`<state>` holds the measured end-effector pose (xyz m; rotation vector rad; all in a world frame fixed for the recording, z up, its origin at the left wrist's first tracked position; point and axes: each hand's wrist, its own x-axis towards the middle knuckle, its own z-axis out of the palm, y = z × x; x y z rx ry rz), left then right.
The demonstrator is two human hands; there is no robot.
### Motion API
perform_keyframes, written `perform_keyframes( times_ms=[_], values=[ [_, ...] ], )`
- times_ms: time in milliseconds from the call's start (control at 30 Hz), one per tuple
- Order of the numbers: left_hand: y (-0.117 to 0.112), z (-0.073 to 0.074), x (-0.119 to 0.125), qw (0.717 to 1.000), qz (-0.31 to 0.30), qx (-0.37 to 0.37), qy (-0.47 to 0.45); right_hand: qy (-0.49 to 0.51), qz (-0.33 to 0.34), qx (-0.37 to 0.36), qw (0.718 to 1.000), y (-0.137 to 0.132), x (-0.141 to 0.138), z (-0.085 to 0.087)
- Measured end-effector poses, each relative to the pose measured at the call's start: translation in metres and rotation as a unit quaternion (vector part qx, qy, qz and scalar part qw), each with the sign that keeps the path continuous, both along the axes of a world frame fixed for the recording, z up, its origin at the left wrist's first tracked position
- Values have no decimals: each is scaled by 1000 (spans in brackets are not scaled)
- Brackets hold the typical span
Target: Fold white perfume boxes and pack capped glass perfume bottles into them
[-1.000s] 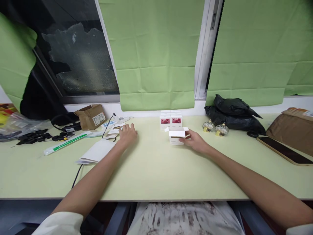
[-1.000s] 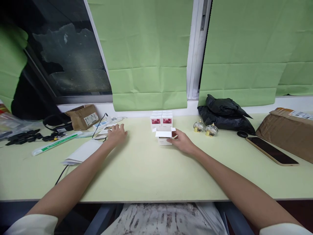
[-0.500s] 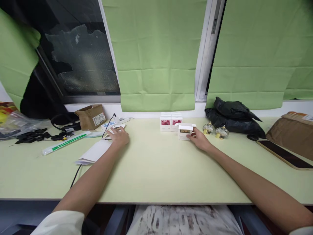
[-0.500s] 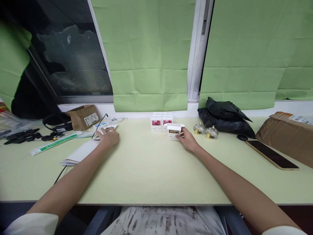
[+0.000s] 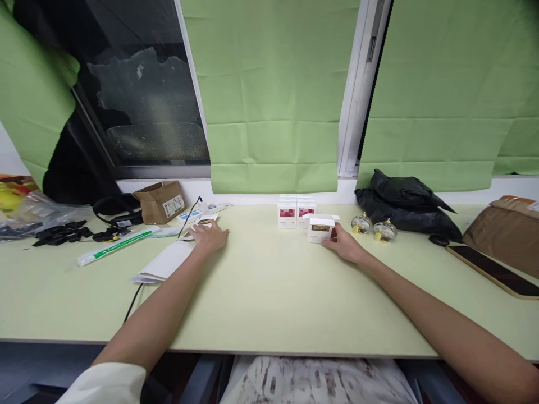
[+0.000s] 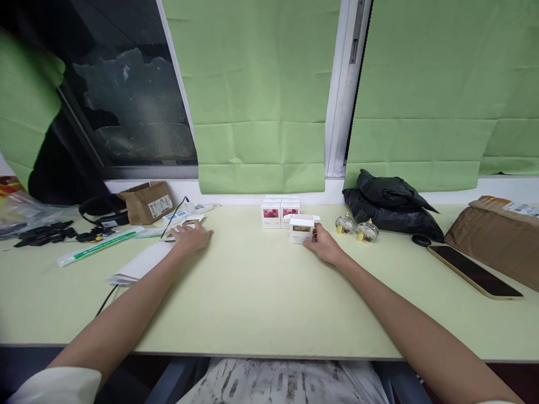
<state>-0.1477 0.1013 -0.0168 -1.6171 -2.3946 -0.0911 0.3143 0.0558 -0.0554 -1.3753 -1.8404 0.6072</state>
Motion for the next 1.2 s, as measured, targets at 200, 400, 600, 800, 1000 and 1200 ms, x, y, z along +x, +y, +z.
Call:
perform_keyframes(
  times_ms=[200,400,600,800,1000,1200],
  values=[
    [-6,1,8,1000,-26,-7,3,-222,-125,-35,966,-15,-2,13],
    [-22,12,36,994,-105,-10,-16,-339,-141,-49,929,-44,-13,36],
    [-50,22,70,969,-223,-45,-93,-305,-82,-60,947,-57,-31,38],
    [-69,28,87,913,-391,-61,-101,-216,18,-2,976,-63,-44,26],
    [-72,23,87,862,-492,-45,-116,-155,92,34,983,-68,-51,28],
    [-78,26,92,842,-512,-72,-154,-134,129,38,982,-69,-53,31]
  ],
)
